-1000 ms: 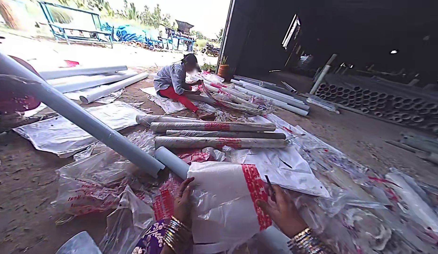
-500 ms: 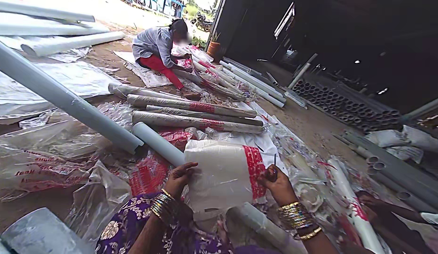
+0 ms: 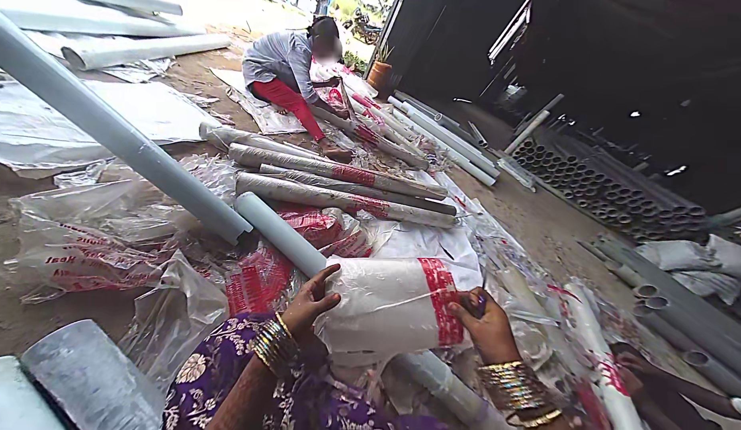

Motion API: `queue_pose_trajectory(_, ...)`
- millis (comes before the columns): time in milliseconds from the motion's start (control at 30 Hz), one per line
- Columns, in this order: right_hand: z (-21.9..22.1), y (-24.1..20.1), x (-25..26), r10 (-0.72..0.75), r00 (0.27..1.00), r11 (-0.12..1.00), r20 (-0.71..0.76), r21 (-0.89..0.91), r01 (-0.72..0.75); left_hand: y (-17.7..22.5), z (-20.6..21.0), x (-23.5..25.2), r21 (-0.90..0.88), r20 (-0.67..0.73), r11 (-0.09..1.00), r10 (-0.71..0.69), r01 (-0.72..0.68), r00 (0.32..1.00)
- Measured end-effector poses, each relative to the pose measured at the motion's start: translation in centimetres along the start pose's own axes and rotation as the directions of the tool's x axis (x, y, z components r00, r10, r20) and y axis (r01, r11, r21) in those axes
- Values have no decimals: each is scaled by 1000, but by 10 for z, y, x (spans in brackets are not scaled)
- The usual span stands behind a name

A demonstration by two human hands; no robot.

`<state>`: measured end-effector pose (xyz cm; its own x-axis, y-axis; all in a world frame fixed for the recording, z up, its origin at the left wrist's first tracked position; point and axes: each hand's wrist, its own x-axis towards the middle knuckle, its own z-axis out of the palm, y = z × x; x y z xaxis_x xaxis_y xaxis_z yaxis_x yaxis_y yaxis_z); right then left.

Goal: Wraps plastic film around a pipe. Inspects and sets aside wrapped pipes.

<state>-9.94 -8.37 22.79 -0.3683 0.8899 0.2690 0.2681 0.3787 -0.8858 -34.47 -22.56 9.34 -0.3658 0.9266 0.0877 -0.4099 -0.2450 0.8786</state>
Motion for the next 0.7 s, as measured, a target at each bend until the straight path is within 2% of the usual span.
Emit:
queue_pose_trajectory(100,5,-2,-2,31,996,998,79,46,-35,-6,-3,-2,338,35,941,-47,32,998)
queue_pose_trajectory(167,7,-6,0,35,995,998,91,50,-40,-5,1,-1,549,17,831,-113,85,993)
queue_pose_trajectory(233,8,-9,-3,33,995,997,90,73,-39,-3,6,-1,764,-15,624,-237,164,971)
queue_pose_trajectory(300,9,-12,-5,11,996,997,88,81,-18,7,21,0,885,-115,386,-361,261,925)
queue_pose_trajectory(333,10,-13,-7,4,996,997,90,74,-11,8,29,-2,905,-149,337,-325,262,934)
queue_pose_trajectory(367,12,-14,-10,5,996,998,94,68,-11,5,34,-7,907,-126,371,-218,201,968)
queue_pose_trajectory(433,16,-17,-13,6,995,997,102,80,-14,-5,46,-14,857,15,513,53,-40,999)
queue_pose_trajectory(500,23,-20,-15,-20,992,993,127,121,4,-9,64,-15,781,115,588,198,-212,973)
queue_pose_trajectory(567,30,-24,-21,-93,978,980,185,193,56,-14,80,-13,728,137,616,299,-300,944)
queue_pose_trajectory(700,40,-30,-31,-335,906,933,259,227,280,-25,80,-1,603,170,624,507,-496,845)
